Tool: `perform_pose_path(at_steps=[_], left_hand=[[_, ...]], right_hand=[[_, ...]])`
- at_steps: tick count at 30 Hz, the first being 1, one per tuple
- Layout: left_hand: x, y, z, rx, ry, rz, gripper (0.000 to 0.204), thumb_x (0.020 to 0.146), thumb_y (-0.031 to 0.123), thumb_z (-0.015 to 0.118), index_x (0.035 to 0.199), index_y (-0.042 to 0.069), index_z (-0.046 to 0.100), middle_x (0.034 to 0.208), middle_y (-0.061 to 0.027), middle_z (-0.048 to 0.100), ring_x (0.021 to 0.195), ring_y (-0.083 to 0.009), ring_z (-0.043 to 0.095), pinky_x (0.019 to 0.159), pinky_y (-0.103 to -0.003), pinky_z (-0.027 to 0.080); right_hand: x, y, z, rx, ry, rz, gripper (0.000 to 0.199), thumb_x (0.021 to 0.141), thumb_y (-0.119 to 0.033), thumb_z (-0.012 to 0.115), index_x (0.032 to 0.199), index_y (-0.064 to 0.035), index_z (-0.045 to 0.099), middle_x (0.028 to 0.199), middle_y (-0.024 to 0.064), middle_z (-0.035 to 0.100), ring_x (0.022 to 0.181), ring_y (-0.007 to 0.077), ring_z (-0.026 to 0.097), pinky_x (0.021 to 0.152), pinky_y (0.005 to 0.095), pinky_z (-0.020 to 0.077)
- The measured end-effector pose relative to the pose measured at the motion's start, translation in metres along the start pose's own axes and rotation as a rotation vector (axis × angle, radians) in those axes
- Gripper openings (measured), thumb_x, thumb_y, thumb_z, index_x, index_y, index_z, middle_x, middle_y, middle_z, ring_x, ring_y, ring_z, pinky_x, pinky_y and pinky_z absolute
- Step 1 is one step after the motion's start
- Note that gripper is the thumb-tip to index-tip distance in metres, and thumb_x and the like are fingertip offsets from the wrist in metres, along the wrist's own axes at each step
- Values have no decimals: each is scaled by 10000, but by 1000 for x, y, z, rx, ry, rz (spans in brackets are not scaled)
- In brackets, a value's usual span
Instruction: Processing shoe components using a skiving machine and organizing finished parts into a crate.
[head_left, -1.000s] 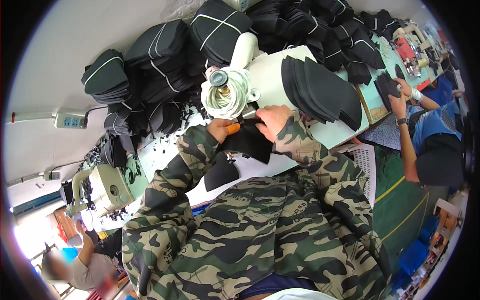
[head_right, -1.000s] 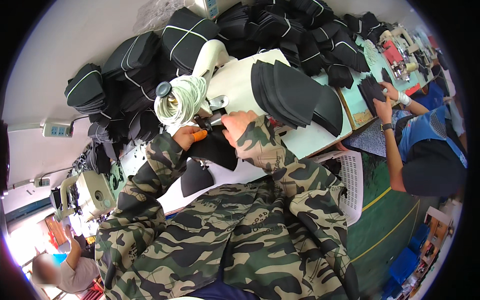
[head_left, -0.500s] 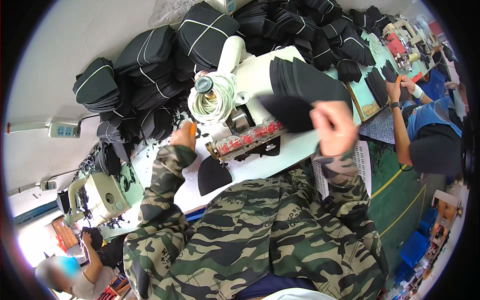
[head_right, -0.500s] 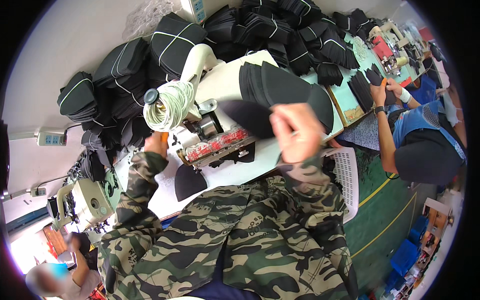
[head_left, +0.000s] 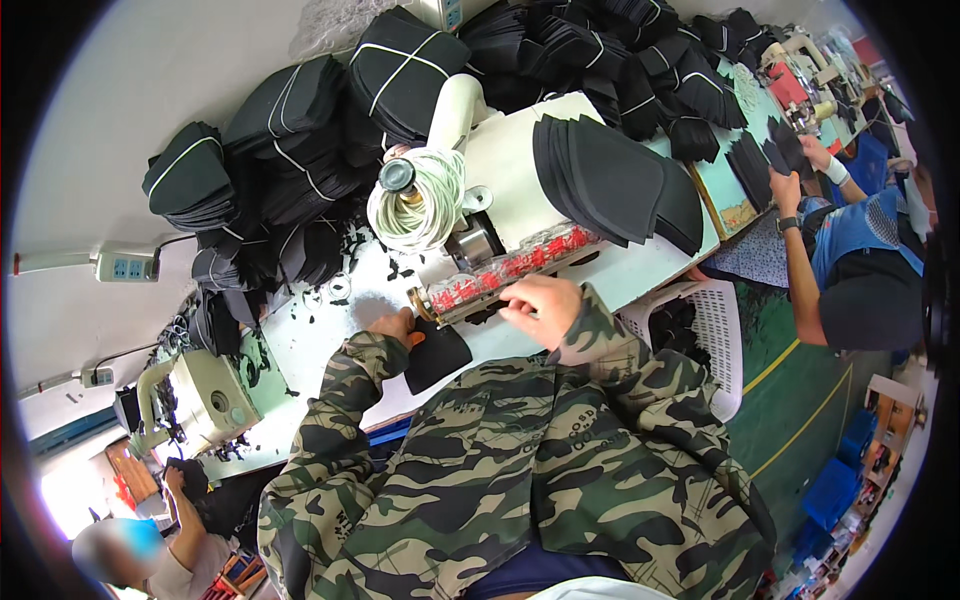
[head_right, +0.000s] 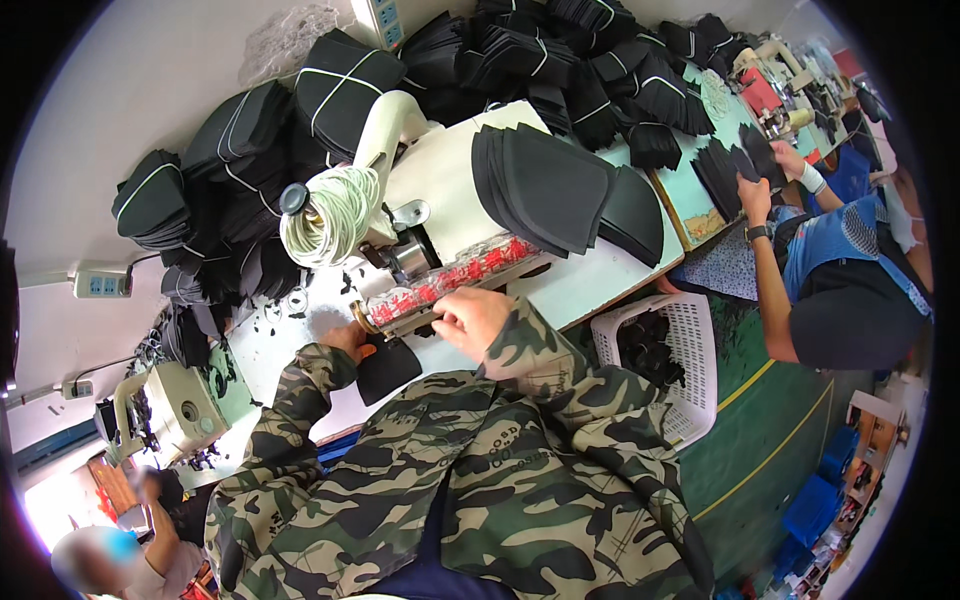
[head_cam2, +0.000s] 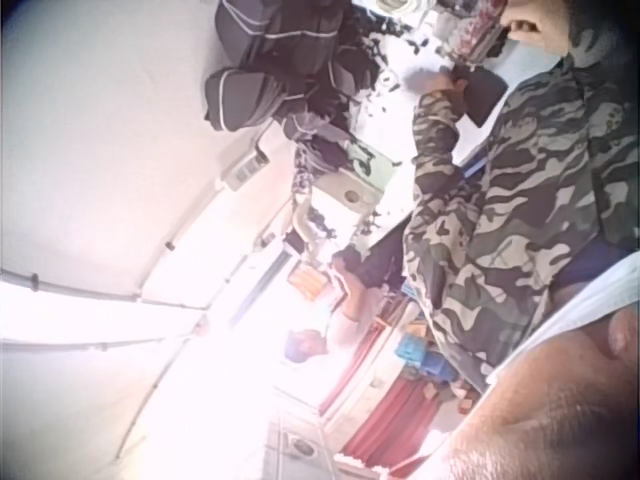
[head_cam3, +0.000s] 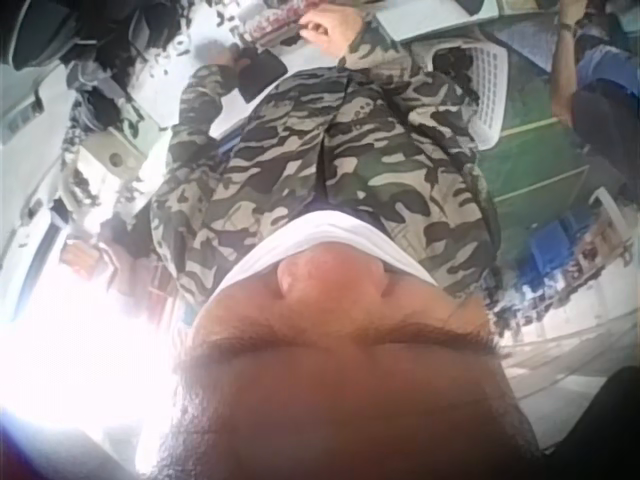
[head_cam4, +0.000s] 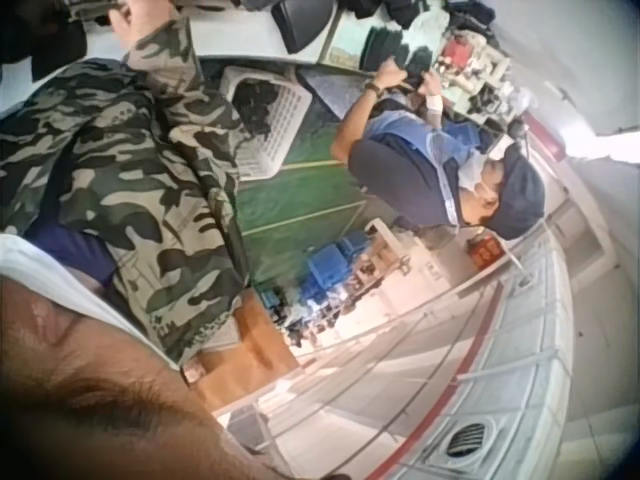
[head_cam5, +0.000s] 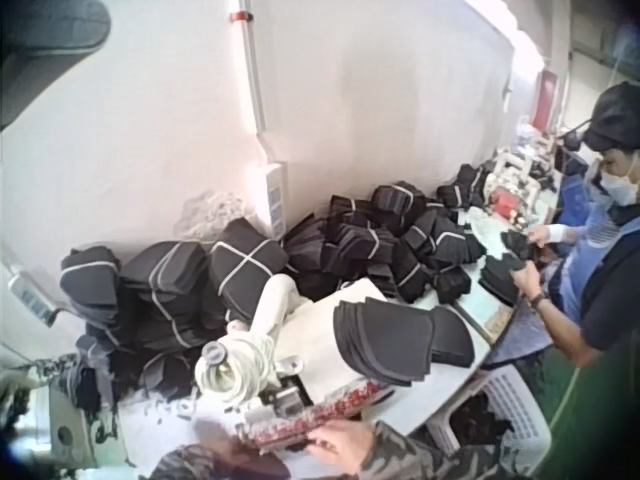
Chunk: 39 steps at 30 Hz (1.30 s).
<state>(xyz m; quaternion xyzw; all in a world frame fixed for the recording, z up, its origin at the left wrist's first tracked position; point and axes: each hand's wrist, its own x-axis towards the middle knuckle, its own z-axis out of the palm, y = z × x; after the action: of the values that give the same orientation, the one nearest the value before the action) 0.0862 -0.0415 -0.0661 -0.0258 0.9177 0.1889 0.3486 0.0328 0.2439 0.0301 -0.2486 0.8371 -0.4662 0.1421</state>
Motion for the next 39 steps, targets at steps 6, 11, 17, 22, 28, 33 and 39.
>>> perform_pose_path(at_steps=[6,11,17,22,28,33,39], left_hand=[[-15,6,-30,-284,-565,348,163,803,168,640,880,34,588,694,-81,597,633,-163,606,568,-328,472],[-19,58,-60,-948,-450,533,183,881,130,527,1001,17,606,727,25,593,655,-36,513,573,-221,425],[0,52,-59,-1063,-260,211,234,874,154,546,1030,-8,612,799,-16,634,651,-59,545,605,-213,444],[8,58,-84,-864,-234,125,223,862,175,570,975,-2,644,746,-13,630,605,-60,543,568,-222,440],[24,46,-82,-953,-393,133,226,874,189,564,957,-10,631,801,-4,629,661,-72,561,616,-217,450],[34,73,-75,-1182,-284,214,210,852,145,580,963,-26,632,807,-34,634,726,-82,550,673,-217,441],[29,70,-79,-1069,-215,-65,215,874,222,558,873,16,619,726,-24,606,598,-95,546,533,-225,433]], right_hand=[[2,6,14,150,-225,56,310,772,-235,647,952,6,574,810,146,629,723,288,619,632,360,486],[16,-2,23,192,-208,264,214,778,-223,620,820,-14,609,702,189,586,669,341,580,604,362,454],[34,-3,30,-57,-248,180,201,779,-225,615,778,-25,620,655,181,572,636,353,570,582,380,454],[41,-5,6,54,-87,229,153,782,-202,623,809,-52,631,707,105,645,649,251,635,597,325,489],[46,3,-6,-23,-7,124,161,757,-167,642,844,-34,613,687,89,633,588,217,609,546,305,466],[67,8,-12,-543,106,-243,239,688,-194,672,872,-60,598,734,69,578,727,271,558,643,378,446],[60,10,-10,-498,-26,-76,147,724,-173,623,818,-65,593,740,107,584,726,309,575,641,402,457]])
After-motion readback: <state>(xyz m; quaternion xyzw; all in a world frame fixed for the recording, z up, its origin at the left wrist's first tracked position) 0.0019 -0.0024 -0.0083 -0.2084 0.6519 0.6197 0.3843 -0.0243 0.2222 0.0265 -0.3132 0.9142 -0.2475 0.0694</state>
